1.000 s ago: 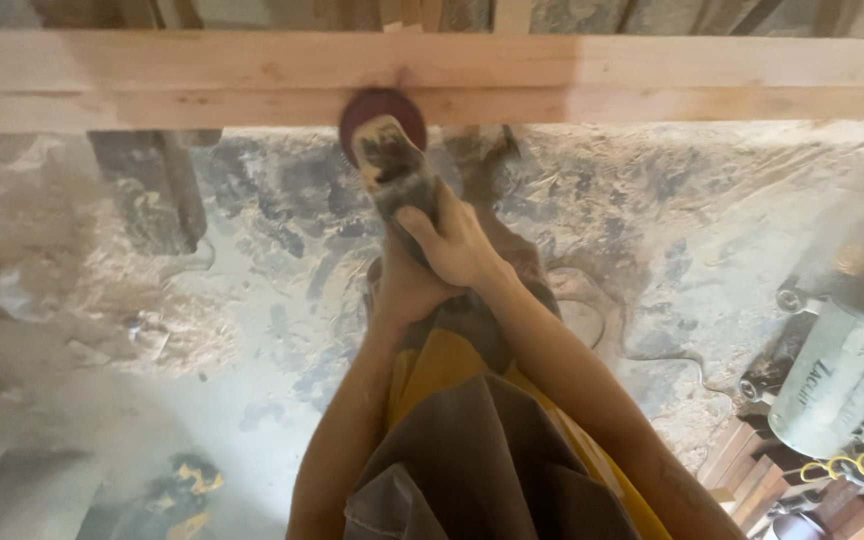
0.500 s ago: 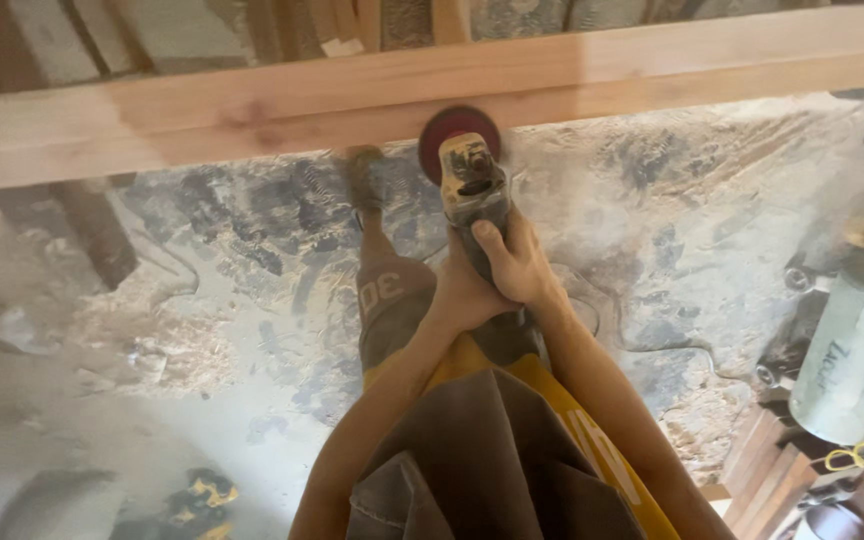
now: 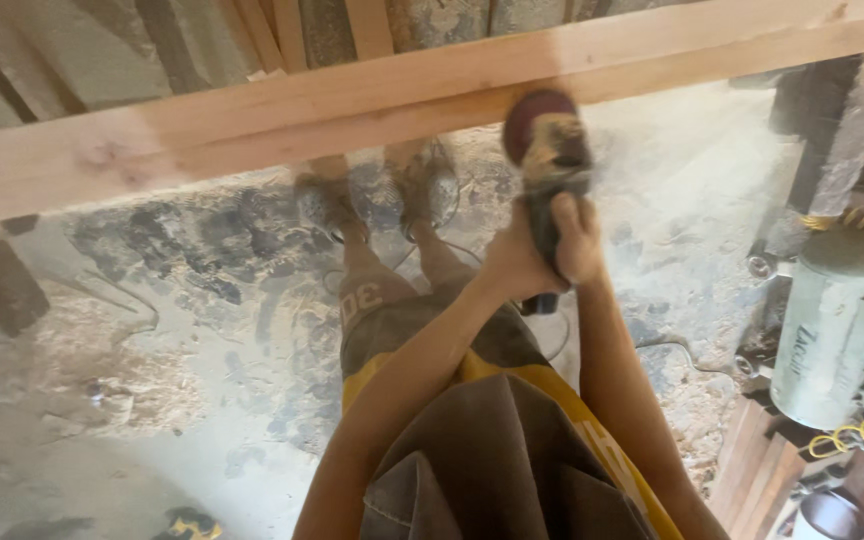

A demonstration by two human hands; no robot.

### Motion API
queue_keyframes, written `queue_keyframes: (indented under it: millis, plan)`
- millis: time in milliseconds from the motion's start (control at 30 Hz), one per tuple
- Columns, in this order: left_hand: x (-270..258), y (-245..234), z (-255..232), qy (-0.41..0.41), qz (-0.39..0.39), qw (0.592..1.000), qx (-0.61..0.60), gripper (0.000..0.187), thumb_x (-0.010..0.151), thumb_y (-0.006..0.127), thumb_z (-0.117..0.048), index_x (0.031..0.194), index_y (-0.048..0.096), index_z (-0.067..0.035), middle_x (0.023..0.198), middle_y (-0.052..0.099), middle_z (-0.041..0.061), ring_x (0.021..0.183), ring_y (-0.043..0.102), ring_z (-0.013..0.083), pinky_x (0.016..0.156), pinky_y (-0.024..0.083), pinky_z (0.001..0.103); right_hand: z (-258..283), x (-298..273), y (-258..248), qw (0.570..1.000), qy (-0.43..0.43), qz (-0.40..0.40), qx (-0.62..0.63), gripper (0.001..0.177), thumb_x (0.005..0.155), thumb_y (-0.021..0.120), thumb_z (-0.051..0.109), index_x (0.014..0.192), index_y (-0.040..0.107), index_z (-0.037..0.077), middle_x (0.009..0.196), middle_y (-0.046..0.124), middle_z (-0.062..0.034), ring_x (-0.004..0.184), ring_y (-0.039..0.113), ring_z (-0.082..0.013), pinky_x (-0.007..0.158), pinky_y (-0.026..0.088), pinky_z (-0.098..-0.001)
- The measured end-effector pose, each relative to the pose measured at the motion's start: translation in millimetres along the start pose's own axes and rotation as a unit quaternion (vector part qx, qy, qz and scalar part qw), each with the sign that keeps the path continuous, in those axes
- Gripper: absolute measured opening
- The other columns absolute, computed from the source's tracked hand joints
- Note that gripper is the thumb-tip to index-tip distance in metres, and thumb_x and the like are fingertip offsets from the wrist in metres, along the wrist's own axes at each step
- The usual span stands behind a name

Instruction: The person uses a handheld power tool with a sanding disc to smooth the edges and surface of a wooden board, moving the tool back and forth by hand.

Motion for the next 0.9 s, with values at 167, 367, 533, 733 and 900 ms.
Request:
queue_keyframes:
  millis: [167, 367, 533, 733, 900]
  plan:
    - [23, 2, -3, 0.031, 0.053, 0.992, 0.110, 0.133, 0.045, 0.093, -0.030, 0.149, 0.017, 0.002, 0.100, 0.073, 0.026, 0.093, 0.073, 0.0435, 0.085, 0.062, 0.045, -23, 8, -23, 0.997, 0.006, -0.021, 0.077, 0.044, 0.113, 0.048, 0.037, 0.122, 0.066, -0.003, 0.109, 0.068, -0.0068, 0.095, 0.062, -0.0153, 0.083, 0.053, -0.0300]
    - [-26, -48, 44, 0.070, -0.086, 0.994, 0.013, 0.127, 0.045, 0.096, -0.038, 0.146, 0.028, -0.003, 0.120, 0.069, 0.024, 0.108, 0.071, 0.0412, 0.091, 0.058, 0.046, -23, -3, 56, 0.983, -0.044, 0.032, -0.172, 0.044, 0.111, 0.046, 0.033, 0.132, 0.063, -0.002, 0.125, 0.068, -0.0178, 0.114, 0.061, -0.0275, 0.100, 0.050, -0.0388]
    - [-79, -112, 82, 0.204, -0.189, 0.960, -0.013, 0.121, 0.049, 0.103, -0.028, 0.149, 0.039, -0.004, 0.142, 0.060, 0.023, 0.128, 0.063, 0.0375, 0.105, 0.054, 0.047, 18, -24, 168, 0.982, -0.011, 0.166, -0.090, 0.043, 0.103, 0.055, 0.027, 0.135, 0.060, -0.001, 0.125, 0.069, -0.0184, 0.116, 0.063, -0.0236, 0.103, 0.050, -0.0366]
    - [-102, -132, 86, 0.137, -0.252, 0.932, -0.223, 0.108, 0.054, 0.097, -0.021, 0.143, 0.039, -0.004, 0.134, 0.061, 0.016, 0.122, 0.067, 0.0293, 0.100, 0.059, 0.039, 74, -11, 226, 0.937, -0.026, 0.279, -0.210, 0.048, 0.101, 0.058, 0.033, 0.136, 0.058, 0.001, 0.122, 0.070, -0.0190, 0.115, 0.066, -0.0276, 0.101, 0.050, -0.0388]
    - [-86, -105, 71, 0.153, -0.255, 0.940, -0.169, 0.104, 0.055, 0.100, -0.021, 0.142, 0.045, -0.003, 0.134, 0.063, 0.018, 0.122, 0.067, 0.0302, 0.100, 0.058, 0.041, 90, -5, 199, 0.925, -0.043, 0.278, -0.255, 0.045, 0.102, 0.054, 0.036, 0.132, 0.063, 0.003, 0.123, 0.071, -0.0179, 0.116, 0.067, -0.0273, 0.101, 0.050, -0.0397]
Point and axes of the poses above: each hand's wrist, its own x-axis towards the middle knuckle, its own y-axis out of the palm, z = x × y, the point moved 1 cm from there along x, towards the middle knuckle
